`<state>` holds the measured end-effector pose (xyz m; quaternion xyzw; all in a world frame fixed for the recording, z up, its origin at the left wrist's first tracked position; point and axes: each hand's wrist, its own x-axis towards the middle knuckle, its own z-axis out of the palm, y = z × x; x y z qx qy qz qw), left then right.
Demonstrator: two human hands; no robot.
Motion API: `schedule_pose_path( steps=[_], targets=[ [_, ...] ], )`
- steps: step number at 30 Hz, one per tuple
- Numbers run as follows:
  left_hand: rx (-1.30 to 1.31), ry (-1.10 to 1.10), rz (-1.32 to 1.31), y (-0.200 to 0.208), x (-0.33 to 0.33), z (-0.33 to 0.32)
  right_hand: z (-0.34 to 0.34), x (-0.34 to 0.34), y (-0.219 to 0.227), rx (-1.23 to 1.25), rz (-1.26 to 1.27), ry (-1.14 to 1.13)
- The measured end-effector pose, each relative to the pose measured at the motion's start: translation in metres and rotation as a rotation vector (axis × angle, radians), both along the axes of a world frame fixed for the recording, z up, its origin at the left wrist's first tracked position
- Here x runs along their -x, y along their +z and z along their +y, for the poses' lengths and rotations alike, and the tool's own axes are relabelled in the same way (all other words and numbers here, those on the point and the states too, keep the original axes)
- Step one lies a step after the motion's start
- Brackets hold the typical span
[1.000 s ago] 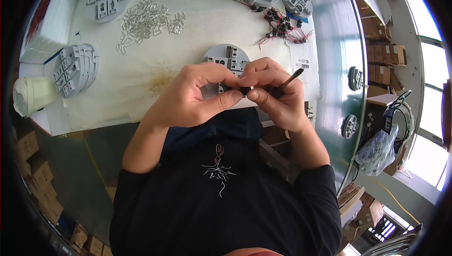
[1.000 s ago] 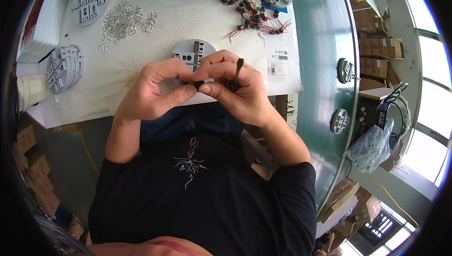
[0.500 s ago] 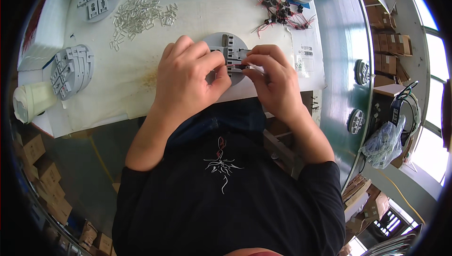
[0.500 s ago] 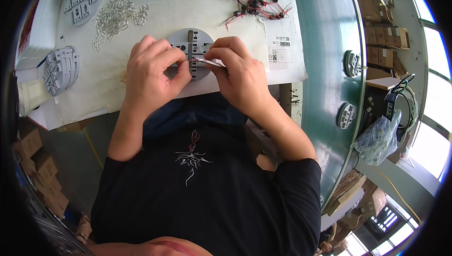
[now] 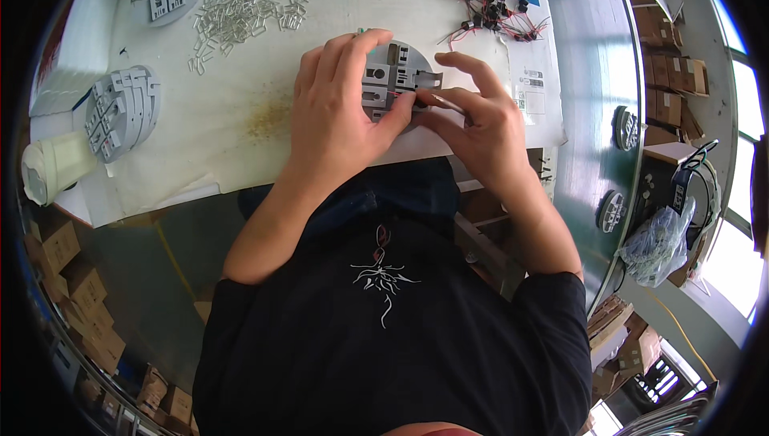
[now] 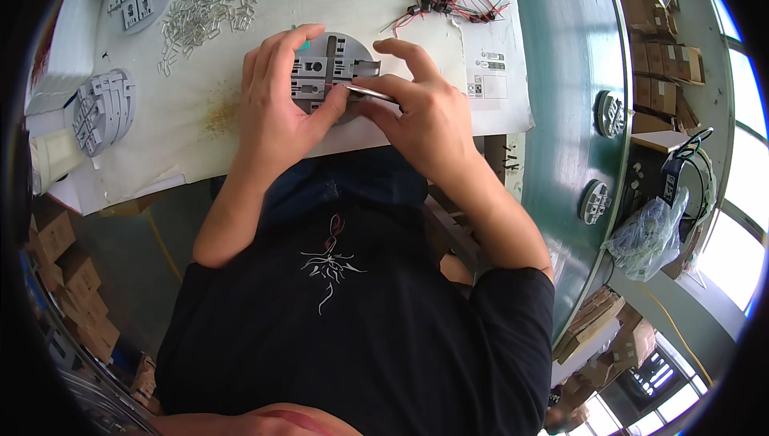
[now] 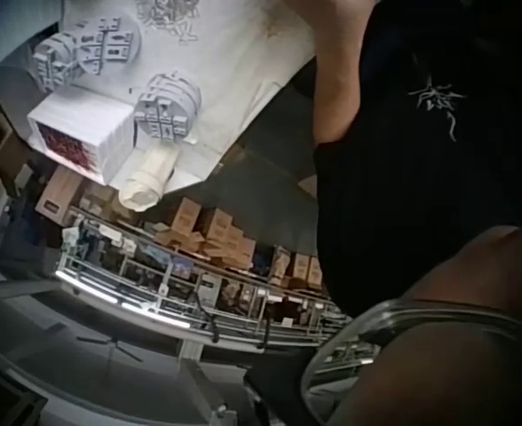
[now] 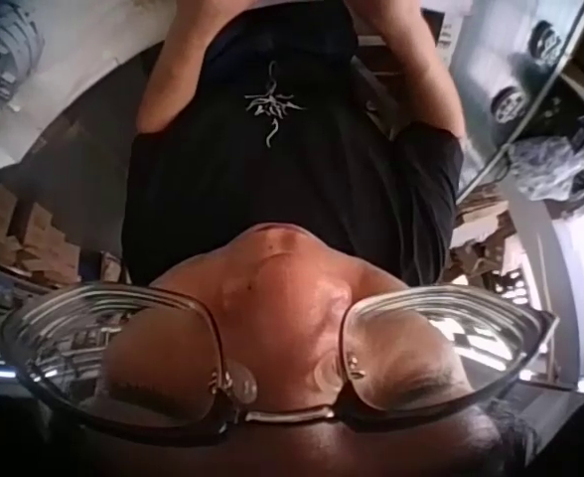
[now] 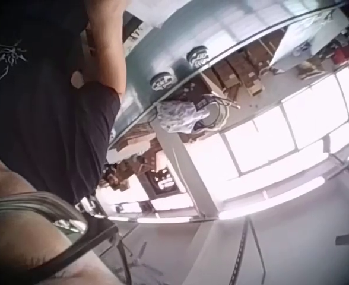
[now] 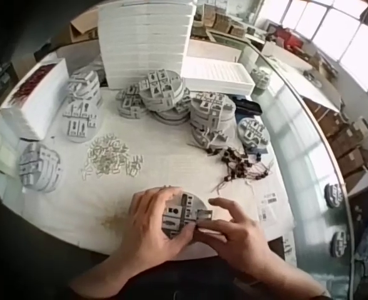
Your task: Assembling small components onto circular bases at a production workstation.
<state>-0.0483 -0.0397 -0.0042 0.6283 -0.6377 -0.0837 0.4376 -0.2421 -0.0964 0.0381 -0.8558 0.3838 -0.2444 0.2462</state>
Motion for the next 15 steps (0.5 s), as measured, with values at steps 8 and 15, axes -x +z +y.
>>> schedule_pose_path(
  steps=[8, 15],
  targets=[
    [-0.058, 0.043, 0.001, 0.006, 0.002, 0.004, -0.009, -0.039, -0.018, -0.51, -1.054, 0.254],
    [-0.037, -0.061, 0.06, 0.002, -0.007, 0.003, -0.008, -0.041, -0.03, -0.316, -0.787, 0.271]
  ],
)
